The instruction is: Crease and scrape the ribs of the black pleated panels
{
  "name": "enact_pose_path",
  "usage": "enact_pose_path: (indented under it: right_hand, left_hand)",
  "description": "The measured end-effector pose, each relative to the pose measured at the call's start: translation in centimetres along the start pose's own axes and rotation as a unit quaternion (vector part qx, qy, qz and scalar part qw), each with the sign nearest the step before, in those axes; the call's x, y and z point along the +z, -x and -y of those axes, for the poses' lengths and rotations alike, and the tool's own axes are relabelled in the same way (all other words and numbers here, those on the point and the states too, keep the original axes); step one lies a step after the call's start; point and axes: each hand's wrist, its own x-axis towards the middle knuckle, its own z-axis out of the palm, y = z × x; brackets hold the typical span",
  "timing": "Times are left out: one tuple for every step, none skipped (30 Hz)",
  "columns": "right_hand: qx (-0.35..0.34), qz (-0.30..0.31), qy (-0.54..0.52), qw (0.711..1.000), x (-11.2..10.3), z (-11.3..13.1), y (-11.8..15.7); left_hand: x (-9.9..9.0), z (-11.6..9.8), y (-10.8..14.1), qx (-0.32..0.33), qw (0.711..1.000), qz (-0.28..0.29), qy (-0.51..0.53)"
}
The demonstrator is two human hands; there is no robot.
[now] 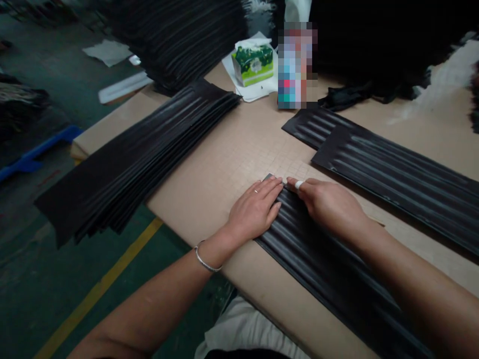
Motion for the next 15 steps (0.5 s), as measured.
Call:
enact_pose_path:
  right_hand:
    - [-0.010, 0.010, 0.000, 1.000, -0.4, 0.0, -0.4]
    - [-0.018, 0.020, 0.000, 1.000, -0.8, -0.1, -0.7]
    - [-0.026, 0.030, -0.003, 0.999, -1.1, -0.3, -0.9]
    - [-0.034, 0.040, -0.006, 0.999, -1.4, -0.5, -0.9]
    - [-0.039, 0.047, -0.008, 0.998, -1.7, -0.9, -0.8]
    - [-0.039, 0.053, -0.009, 0.998, -1.9, -1.3, -0.4]
    - [-0.037, 0.061, -0.010, 0.997, -2.1, -1.9, 0.2]
    - [-0.034, 0.069, -0.013, 0.997, -2.2, -2.5, 1.2]
    - [-0.029, 0.079, -0.018, 0.996, -2.3, -3.2, 2.4]
    - [-0.021, 0.090, -0.022, 0.995, -2.3, -4.0, 3.8]
    - [-0.010, 0.100, -0.024, 0.995, -2.3, -4.8, 5.5]
    - [0.002, 0.109, -0.025, 0.994, -2.1, -5.7, 7.3]
    - [0.014, 0.113, -0.027, 0.993, -1.8, -6.6, 9.3]
    - [0.025, 0.112, -0.035, 0.993, -1.3, -7.5, 11.3]
    - [0.047, 0.093, -0.047, 0.994, -0.8, -8.4, 13.4]
  left_hand:
    - [0.0, 0.0, 0.0, 0.001, 1.000, 0.003, -0.001]
    - [0.0, 0.1, 0.0, 0.002, 1.000, 0.007, 0.000]
    - [-0.1, 0.1, -0.1, 0.002, 1.000, 0.009, 0.001]
    - [-0.1, 0.1, -0.1, 0.001, 1.000, 0.011, 0.003]
    - [-0.1, 0.1, -0.2, 0.001, 1.000, 0.012, 0.005]
    - [-0.2, 0.2, -0.2, 0.000, 1.000, 0.012, 0.006]
    - [-0.2, 0.2, -0.3, 0.000, 1.000, 0.012, 0.007]
    - [-0.2, 0.2, -0.3, 0.001, 1.000, 0.012, 0.008]
    - [-0.2, 0.3, -0.4, 0.003, 1.000, 0.013, 0.010]
    - [-0.2, 0.3, -0.4, 0.004, 1.000, 0.012, 0.011]
    - [-0.2, 0.3, -0.4, 0.005, 1.000, 0.011, 0.011]
    - [-0.2, 0.3, -0.4, 0.005, 1.000, 0.010, 0.011]
    - [-0.2, 0.4, -0.4, 0.007, 1.000, 0.008, 0.010]
    - [-0.2, 0.4, -0.4, 0.009, 1.000, 0.008, 0.008]
    - [-0.2, 0.5, -0.4, 0.012, 1.000, 0.007, 0.007]
